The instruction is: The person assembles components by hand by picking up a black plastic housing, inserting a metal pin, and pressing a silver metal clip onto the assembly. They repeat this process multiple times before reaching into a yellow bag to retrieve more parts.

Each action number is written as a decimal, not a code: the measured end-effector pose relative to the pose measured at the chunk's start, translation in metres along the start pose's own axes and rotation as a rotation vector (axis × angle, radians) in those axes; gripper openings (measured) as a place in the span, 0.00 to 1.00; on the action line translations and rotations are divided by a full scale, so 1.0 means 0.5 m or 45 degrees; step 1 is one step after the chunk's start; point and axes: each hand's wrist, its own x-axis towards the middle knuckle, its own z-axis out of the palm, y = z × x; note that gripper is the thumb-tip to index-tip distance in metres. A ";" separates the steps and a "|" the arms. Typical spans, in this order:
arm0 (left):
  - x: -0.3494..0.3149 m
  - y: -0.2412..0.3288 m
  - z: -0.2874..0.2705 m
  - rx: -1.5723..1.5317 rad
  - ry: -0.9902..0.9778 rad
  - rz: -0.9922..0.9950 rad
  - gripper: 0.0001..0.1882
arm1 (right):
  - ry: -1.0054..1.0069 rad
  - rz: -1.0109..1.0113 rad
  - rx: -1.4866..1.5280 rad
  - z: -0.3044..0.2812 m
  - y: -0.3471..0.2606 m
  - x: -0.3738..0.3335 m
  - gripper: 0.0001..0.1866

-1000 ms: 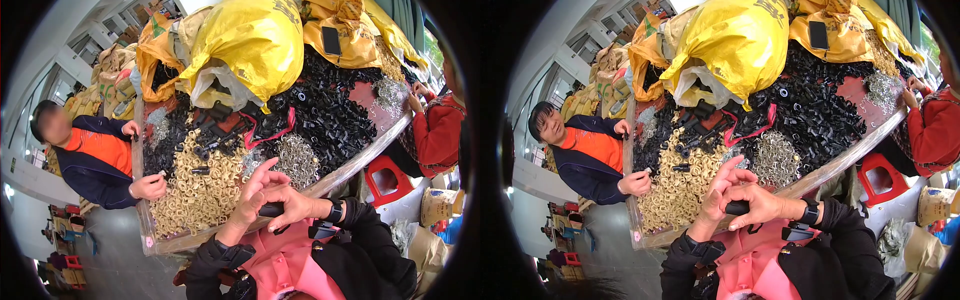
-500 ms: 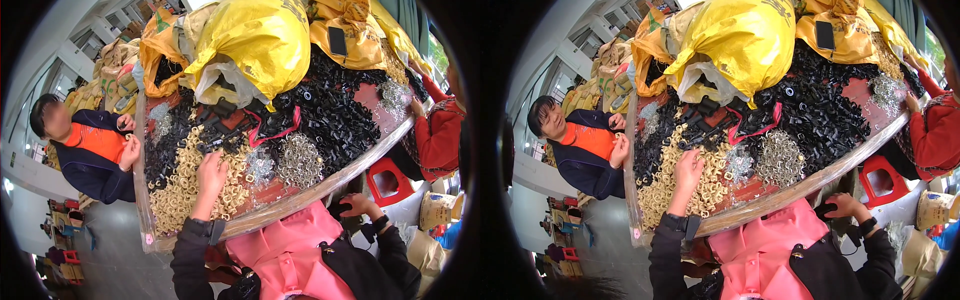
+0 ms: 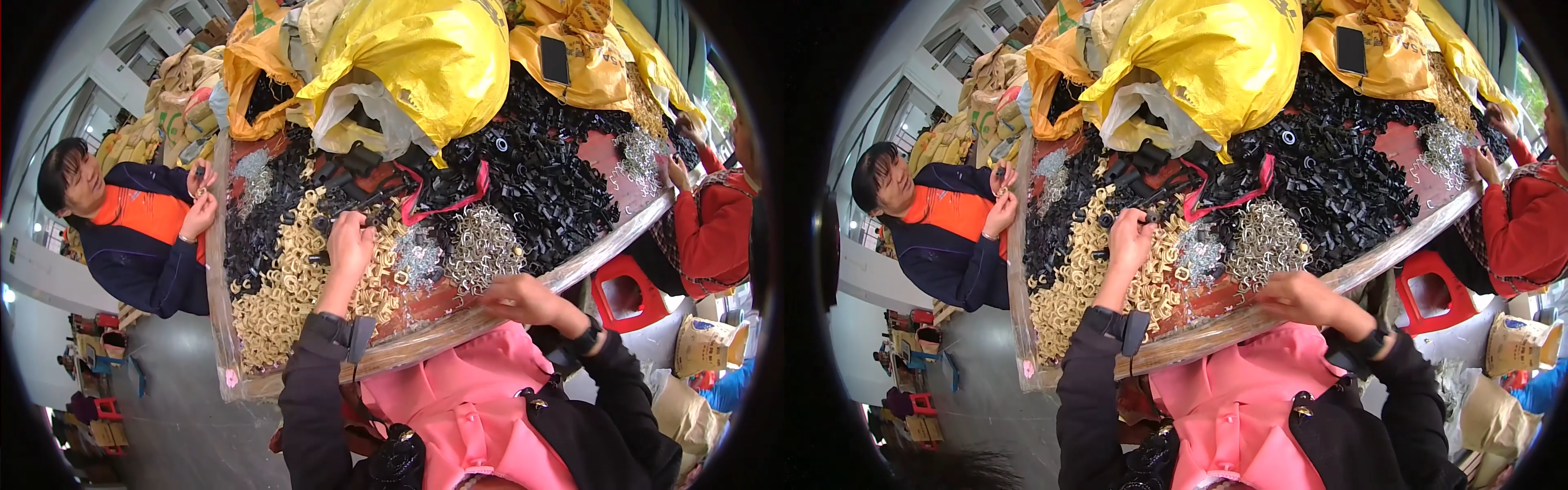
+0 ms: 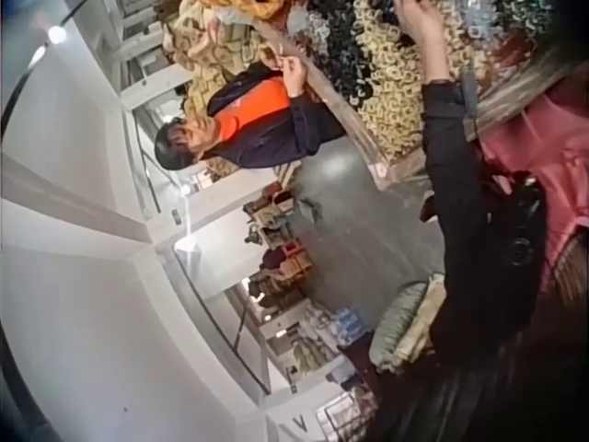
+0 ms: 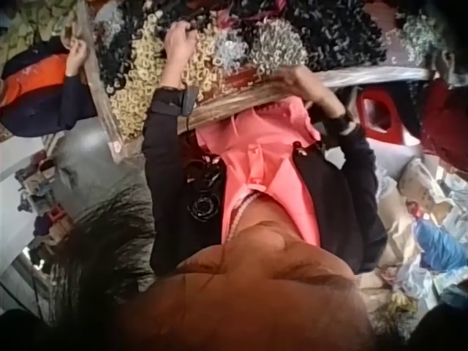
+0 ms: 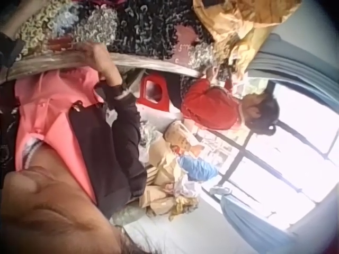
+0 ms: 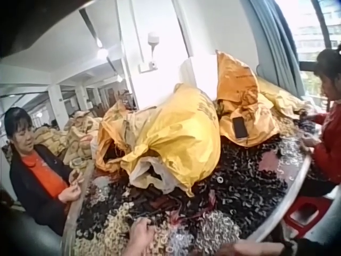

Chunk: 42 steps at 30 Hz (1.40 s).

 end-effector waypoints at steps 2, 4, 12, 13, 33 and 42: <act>-0.023 0.000 -0.012 -0.082 0.072 -0.007 0.06 | 0.066 -0.028 -0.139 0.044 0.002 0.060 0.07; -0.073 -0.011 -0.020 -0.226 0.122 -0.037 0.06 | 0.074 -0.009 -0.228 0.084 0.017 0.098 0.07; -0.226 -0.008 -0.084 -1.453 -0.303 -0.551 0.05 | 0.058 0.142 -0.600 0.152 0.056 0.144 0.05; -0.228 0.003 -0.086 -1.627 -0.321 -0.660 0.06 | 0.042 0.139 -0.641 0.151 0.053 0.146 0.04; -0.205 0.097 0.015 -2.285 -0.724 -0.809 0.10 | 0.275 0.116 0.218 0.093 -0.077 0.143 0.04; -0.214 0.121 -0.008 -2.457 -0.629 -0.759 0.15 | 0.304 0.026 0.090 0.089 -0.074 0.134 0.04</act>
